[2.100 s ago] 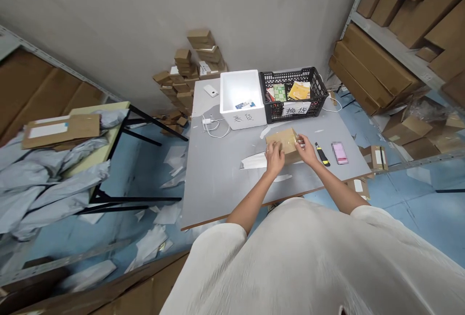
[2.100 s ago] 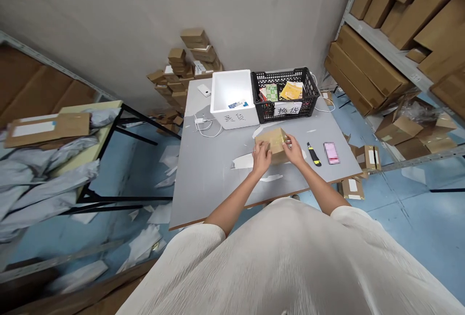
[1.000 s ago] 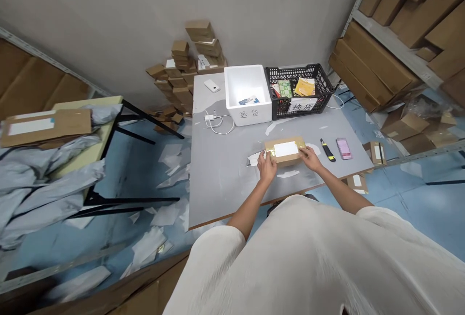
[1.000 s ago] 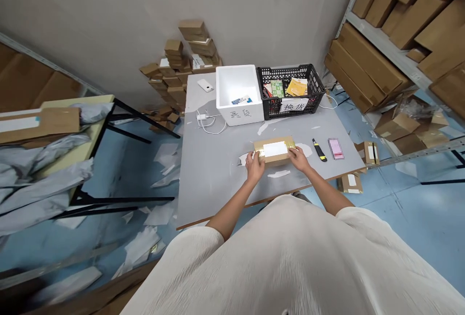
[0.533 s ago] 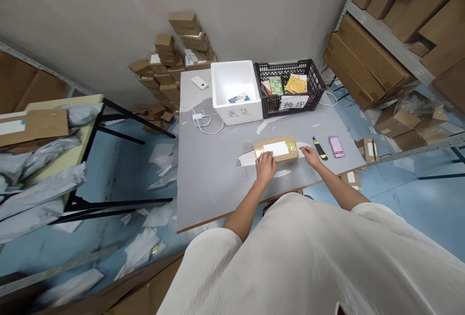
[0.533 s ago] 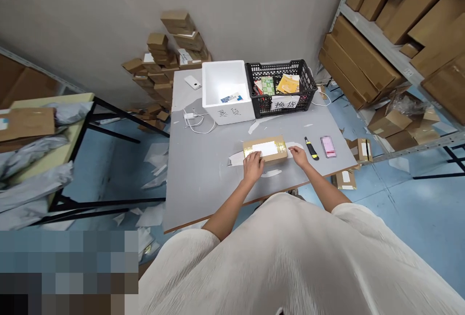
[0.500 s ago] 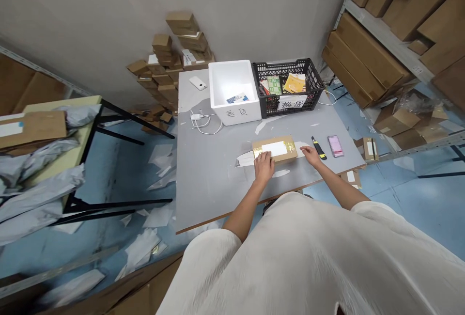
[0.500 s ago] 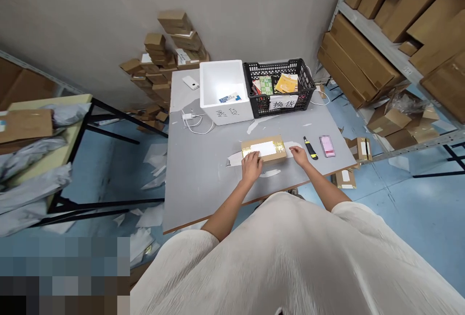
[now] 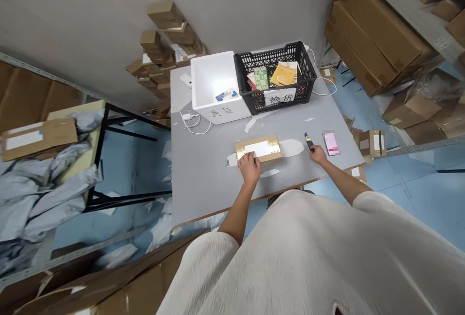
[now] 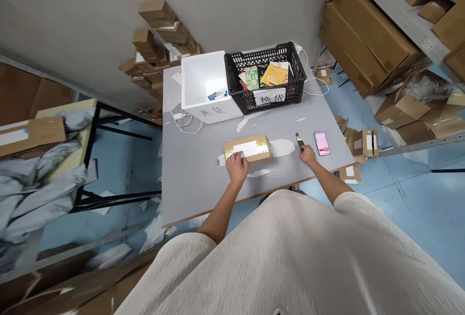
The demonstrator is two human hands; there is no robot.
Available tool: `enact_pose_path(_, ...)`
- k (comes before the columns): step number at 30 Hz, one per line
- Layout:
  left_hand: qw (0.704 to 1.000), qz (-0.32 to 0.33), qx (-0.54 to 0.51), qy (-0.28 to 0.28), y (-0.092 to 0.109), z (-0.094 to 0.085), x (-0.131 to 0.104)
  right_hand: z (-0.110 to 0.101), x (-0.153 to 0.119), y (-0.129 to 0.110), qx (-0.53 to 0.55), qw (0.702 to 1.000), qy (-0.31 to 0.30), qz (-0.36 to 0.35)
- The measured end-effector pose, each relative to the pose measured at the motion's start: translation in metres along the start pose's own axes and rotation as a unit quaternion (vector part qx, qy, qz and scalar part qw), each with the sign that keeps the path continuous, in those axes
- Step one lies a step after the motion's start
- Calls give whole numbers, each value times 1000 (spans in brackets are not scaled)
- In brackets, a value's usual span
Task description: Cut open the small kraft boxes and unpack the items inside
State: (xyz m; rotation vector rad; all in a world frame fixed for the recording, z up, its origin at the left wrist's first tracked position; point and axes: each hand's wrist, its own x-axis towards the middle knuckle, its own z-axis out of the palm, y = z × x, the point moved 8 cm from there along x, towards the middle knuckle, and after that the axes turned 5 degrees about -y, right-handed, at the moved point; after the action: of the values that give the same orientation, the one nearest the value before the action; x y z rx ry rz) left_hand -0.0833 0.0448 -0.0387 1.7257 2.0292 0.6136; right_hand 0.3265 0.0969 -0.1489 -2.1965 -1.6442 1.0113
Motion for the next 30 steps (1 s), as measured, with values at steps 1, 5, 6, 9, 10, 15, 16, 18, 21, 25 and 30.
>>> enact_pose_path(1,1000,-8,5,3,0,1,0,1,4,1,-11,1000,-5,-4)
enact_pose_path(5,999,-39,14,4,2,4,0,7,19,0,-49,998,-26,-22)
enact_pose_path(6,999,-45,16,4,3,4,0,9,22,0,-51,998,-30,-27)
enact_pose_path(9,998,-58,22,7,5,5,1,14,31,1,-52,997,-39,-34)
enact_pose_path(10,998,-61,24,9,5,5,1,15,33,2,-53,997,-43,-34)
enact_pose_path(15,997,-72,37,18,6,6,3,18,37,-2,-81,994,-61,-43)
enact_pose_path(16,996,-74,41,20,6,6,3,18,37,-4,-92,993,-65,-45)
enact_pose_path(18,996,-73,52,23,6,7,4,18,36,-7,-125,988,-75,-42)
enact_pose_path(21,994,-66,78,23,6,8,4,17,35,-10,-186,977,-97,-25)
enact_pose_path(25,993,-54,105,12,3,9,4,11,35,-13,-205,973,-107,-8)
enact_pose_path(30,995,-27,101,11,0,10,2,-1,31,-19,-48,994,-80,52)
